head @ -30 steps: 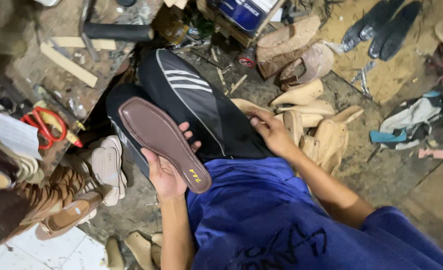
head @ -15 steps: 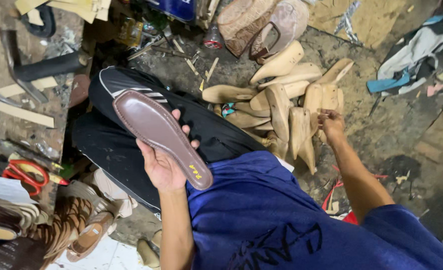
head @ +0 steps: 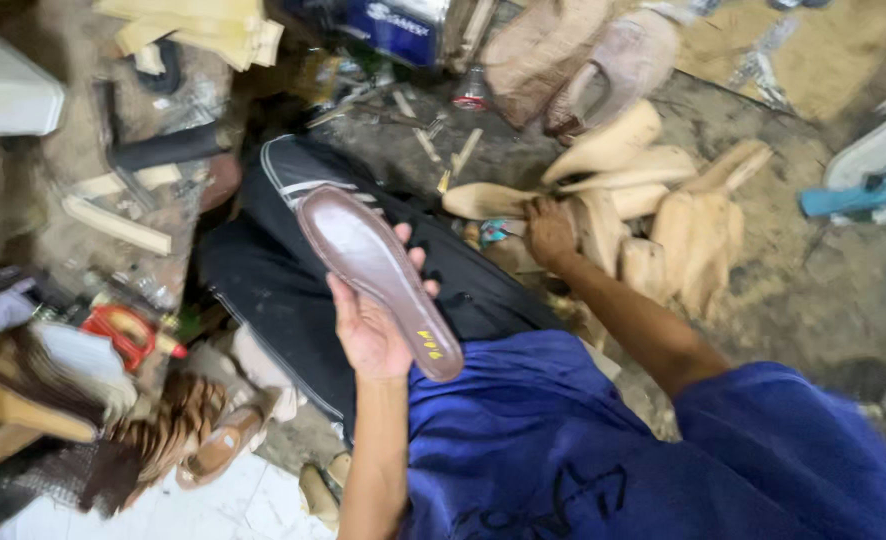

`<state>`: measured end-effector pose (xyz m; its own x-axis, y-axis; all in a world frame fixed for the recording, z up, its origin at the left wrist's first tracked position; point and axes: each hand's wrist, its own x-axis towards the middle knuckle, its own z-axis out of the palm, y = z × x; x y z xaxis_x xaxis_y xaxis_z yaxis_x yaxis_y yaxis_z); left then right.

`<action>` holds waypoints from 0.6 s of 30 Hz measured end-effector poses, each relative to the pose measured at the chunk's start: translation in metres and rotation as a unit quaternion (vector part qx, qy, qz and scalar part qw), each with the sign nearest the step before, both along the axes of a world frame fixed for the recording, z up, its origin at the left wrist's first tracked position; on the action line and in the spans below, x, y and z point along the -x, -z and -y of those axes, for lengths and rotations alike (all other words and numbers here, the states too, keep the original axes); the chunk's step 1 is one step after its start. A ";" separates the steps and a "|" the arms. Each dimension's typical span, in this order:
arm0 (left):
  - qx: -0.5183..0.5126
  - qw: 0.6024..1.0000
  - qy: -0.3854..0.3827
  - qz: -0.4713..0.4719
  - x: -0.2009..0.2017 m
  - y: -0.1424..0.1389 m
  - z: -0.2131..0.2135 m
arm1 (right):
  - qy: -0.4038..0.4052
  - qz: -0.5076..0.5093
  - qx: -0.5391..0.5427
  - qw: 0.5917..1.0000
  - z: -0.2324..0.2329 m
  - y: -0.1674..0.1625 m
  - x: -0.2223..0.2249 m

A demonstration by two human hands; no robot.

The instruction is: The person assembles sandals by pressing the insole onto the wooden sole and then placing the finished unit on a wooden rack. The person repeats this process for multiple pairs, handling each component by hand.

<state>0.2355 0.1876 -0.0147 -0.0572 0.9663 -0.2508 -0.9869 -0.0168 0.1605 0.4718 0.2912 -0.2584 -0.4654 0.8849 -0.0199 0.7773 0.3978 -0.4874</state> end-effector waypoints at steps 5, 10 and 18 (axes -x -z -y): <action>0.012 0.997 -0.068 0.020 0.011 -0.025 0.017 | -0.077 0.066 0.149 0.984 -0.049 0.009 0.037; 0.040 0.989 -0.125 -0.066 0.034 -0.045 0.040 | -0.048 -0.065 0.174 0.981 -0.086 -0.011 0.018; 0.005 0.973 -0.194 -0.126 0.068 -0.046 0.047 | -0.006 -0.523 0.611 0.594 -0.062 -0.185 -0.041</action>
<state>0.1678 0.1406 0.0311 -0.4777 0.8577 -0.1902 -0.8359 -0.3770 0.3990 0.5127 0.3537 -0.0732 -0.7948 0.5038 -0.3382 -0.2049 -0.7475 -0.6319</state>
